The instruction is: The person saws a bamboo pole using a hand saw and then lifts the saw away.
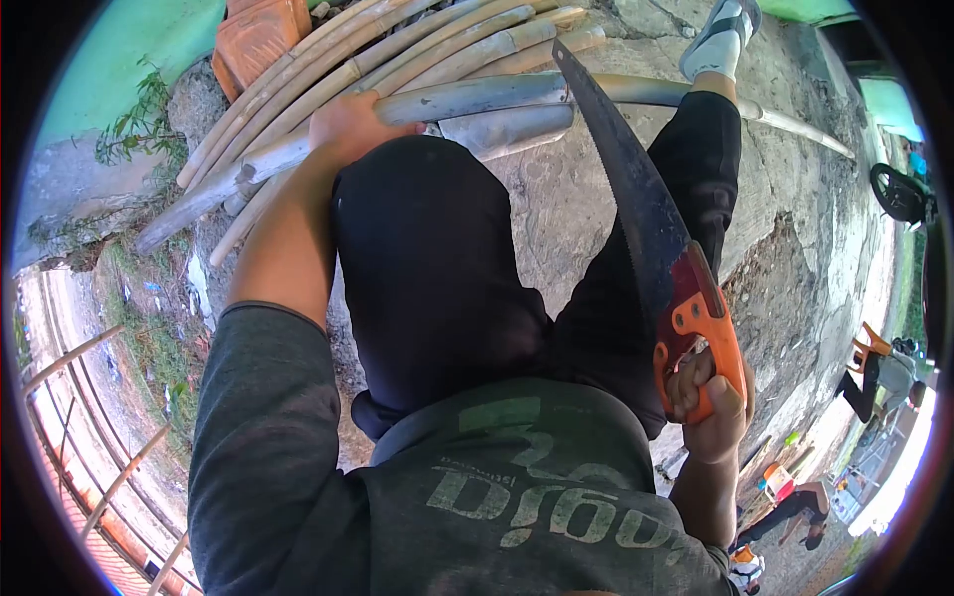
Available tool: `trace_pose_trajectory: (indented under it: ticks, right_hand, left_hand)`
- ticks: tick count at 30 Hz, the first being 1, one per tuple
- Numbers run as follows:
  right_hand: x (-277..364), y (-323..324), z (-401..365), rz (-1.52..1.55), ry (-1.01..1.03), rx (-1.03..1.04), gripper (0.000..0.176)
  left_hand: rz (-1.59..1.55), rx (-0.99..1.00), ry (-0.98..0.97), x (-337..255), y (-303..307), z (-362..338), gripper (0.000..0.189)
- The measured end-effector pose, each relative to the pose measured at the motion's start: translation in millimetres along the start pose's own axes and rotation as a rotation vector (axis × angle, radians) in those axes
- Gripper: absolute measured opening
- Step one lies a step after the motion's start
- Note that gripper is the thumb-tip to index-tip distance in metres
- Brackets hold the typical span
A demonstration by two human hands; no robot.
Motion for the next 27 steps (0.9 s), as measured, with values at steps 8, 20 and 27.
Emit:
trace_pose_trajectory:
  ticks: [8,20,27]
  right_hand:
    - [3.7,-47.4,88.9,-0.040,0.078,0.089,0.025]
    - [25.4,-34.1,30.0,-0.009,-0.004,0.070,0.034]
    - [-10.4,-15.2,11.9,0.110,0.032,0.092,0.035]
  left_hand:
    - [-0.014,0.022,0.002,-2.6,8.0,-1.7,0.099]
    - [-0.003,-0.042,-0.023,1.6,2.6,2.7,0.102]
    - [0.025,-0.014,0.027,-7.9,11.0,-5.5,0.103]
Point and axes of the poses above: each hand's wrist, its own z-axis towards the middle knuckle, its own y-axis out of the back of the hand, x = y × z, the point moved 4 cm from there along z, towards the middle knuckle, and after that the axes turned 10 degrees about -y, right-handed, at the moved point
